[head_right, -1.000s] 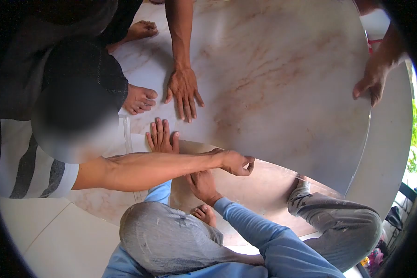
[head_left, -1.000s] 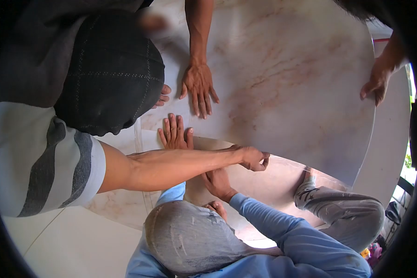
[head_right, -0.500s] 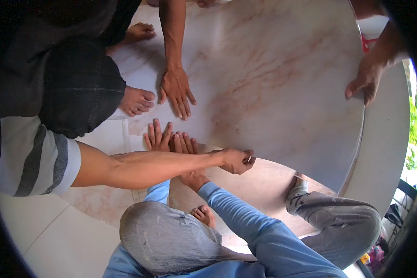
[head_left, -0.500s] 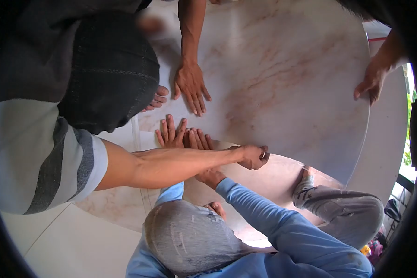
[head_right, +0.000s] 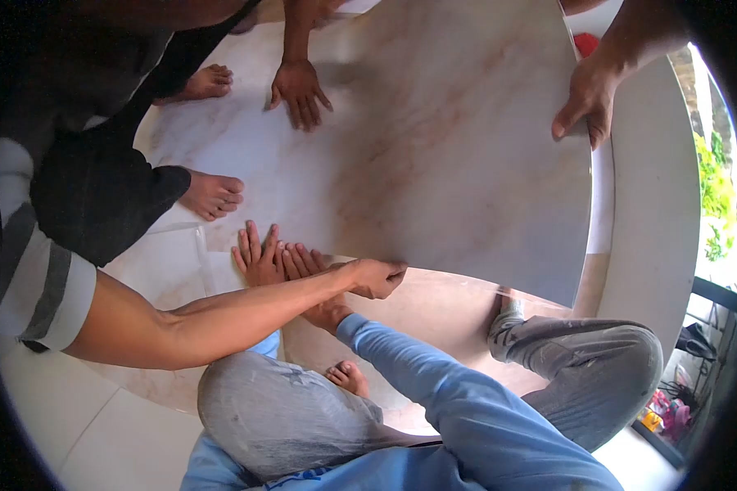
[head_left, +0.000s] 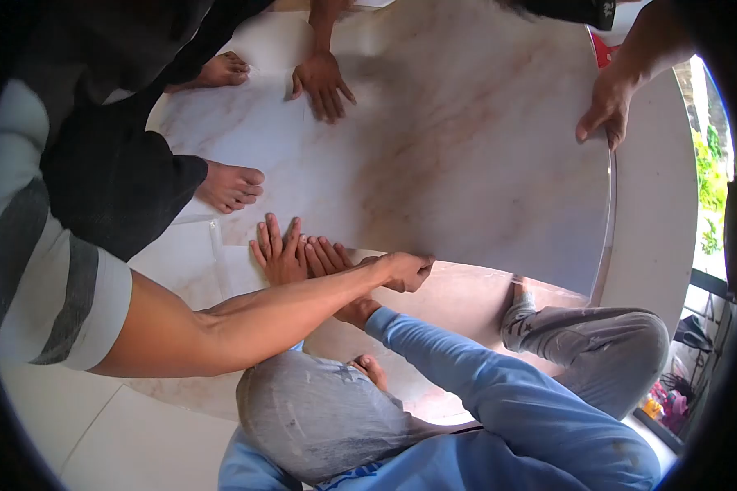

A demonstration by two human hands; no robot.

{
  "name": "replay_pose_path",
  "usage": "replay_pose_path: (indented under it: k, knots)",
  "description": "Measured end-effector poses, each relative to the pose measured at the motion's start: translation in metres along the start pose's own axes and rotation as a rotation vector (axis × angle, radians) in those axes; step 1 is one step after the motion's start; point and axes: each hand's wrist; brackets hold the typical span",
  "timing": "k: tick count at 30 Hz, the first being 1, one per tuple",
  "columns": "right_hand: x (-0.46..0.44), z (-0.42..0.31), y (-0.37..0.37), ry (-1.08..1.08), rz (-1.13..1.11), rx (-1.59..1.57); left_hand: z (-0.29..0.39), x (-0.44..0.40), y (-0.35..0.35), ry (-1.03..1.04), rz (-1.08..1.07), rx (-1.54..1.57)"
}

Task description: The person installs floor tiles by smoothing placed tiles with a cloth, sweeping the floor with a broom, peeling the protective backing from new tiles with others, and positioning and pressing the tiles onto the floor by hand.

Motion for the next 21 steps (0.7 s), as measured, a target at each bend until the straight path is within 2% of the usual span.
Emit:
replay_pose_path:
  k: [3,6,8,9,10,11,12,14,21]
  knots:
    - [0.000,-0.005,0.001,0.029,0.065,-0.043,0.003,-0.007,0.001,0.014,0.051,-0.042]
    - [0.001,0.001,0.006,0.030,0.057,-0.106,0.000,0.001,-0.004,0.135,-0.075,0.074]
    - [0.000,0.003,0.001,0.002,0.034,-0.065,0.019,0.027,-0.015,0.134,-0.204,0.173]
    - [0.000,0.003,-0.003,-0.010,0.023,-0.043,0.040,0.050,-0.023,-0.198,-0.414,0.386]
    - [0.001,0.002,-0.009,0.001,0.023,-0.105,0.066,0.077,-0.031,-0.687,-0.539,0.762]
    - [0.001,0.001,-0.014,0.013,0.025,-0.165,0.100,0.108,-0.041,-1.188,-0.505,1.047]
    - [0.000,0.002,-0.017,0.021,0.029,-0.224,0.131,0.130,-0.049,-1.391,-0.558,1.225]
    - [0.000,0.004,-0.010,0.037,0.000,-0.149,0.170,0.147,-0.067,-1.761,-0.632,1.464]
    - [0.003,0.001,-0.006,0.073,0.009,-0.181,0.191,0.144,-0.072,-1.776,-0.634,1.453]
Point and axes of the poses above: each hand's wrist, its own x-axis away from the middle knuckle, its own y-axis out of the palm, z = x × y, and after that the axes turned 11 degrees about -x, right-handed
